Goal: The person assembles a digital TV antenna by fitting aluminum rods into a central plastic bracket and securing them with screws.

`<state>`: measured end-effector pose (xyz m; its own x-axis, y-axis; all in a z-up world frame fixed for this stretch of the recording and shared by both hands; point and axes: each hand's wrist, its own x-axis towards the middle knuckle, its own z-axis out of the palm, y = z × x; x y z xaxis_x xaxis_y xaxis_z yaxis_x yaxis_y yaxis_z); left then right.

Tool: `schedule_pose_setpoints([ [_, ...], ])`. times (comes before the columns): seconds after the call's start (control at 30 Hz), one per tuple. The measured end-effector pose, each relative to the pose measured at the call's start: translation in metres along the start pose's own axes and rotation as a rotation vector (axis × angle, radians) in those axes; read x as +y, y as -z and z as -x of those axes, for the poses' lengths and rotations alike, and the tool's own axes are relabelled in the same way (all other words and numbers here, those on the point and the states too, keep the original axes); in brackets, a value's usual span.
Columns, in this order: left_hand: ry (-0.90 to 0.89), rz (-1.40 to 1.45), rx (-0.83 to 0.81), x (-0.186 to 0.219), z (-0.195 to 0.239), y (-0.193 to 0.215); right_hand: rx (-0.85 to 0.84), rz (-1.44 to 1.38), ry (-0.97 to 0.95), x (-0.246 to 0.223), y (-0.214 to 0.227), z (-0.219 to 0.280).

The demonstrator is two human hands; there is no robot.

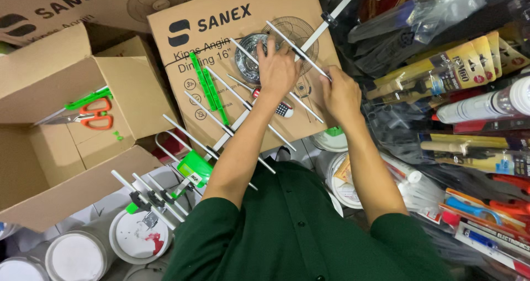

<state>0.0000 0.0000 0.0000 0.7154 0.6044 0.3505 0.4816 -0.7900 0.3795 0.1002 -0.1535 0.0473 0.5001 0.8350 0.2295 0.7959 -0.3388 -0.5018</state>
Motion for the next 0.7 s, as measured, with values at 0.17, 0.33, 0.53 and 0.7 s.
schedule_pose_setpoints([
  [0.17, 0.006, -0.032, -0.037, 0.002, -0.001, 0.0, 0.016, -0.031, -0.045, -0.002, 0.002, 0.003],
  [0.33, -0.001, -0.026, -0.056, 0.002, 0.001, 0.002, -0.046, -0.086, -0.062, 0.008, -0.005, -0.007],
  [0.53, -0.021, -0.025, -0.012, -0.001, 0.001, 0.002, -0.123, -0.219, -0.162, 0.017, -0.019, -0.019],
  [0.7, 0.0, -0.023, -0.067, -0.001, 0.002, 0.001, -0.104, -0.269, -0.093, 0.026, -0.028, -0.027],
])
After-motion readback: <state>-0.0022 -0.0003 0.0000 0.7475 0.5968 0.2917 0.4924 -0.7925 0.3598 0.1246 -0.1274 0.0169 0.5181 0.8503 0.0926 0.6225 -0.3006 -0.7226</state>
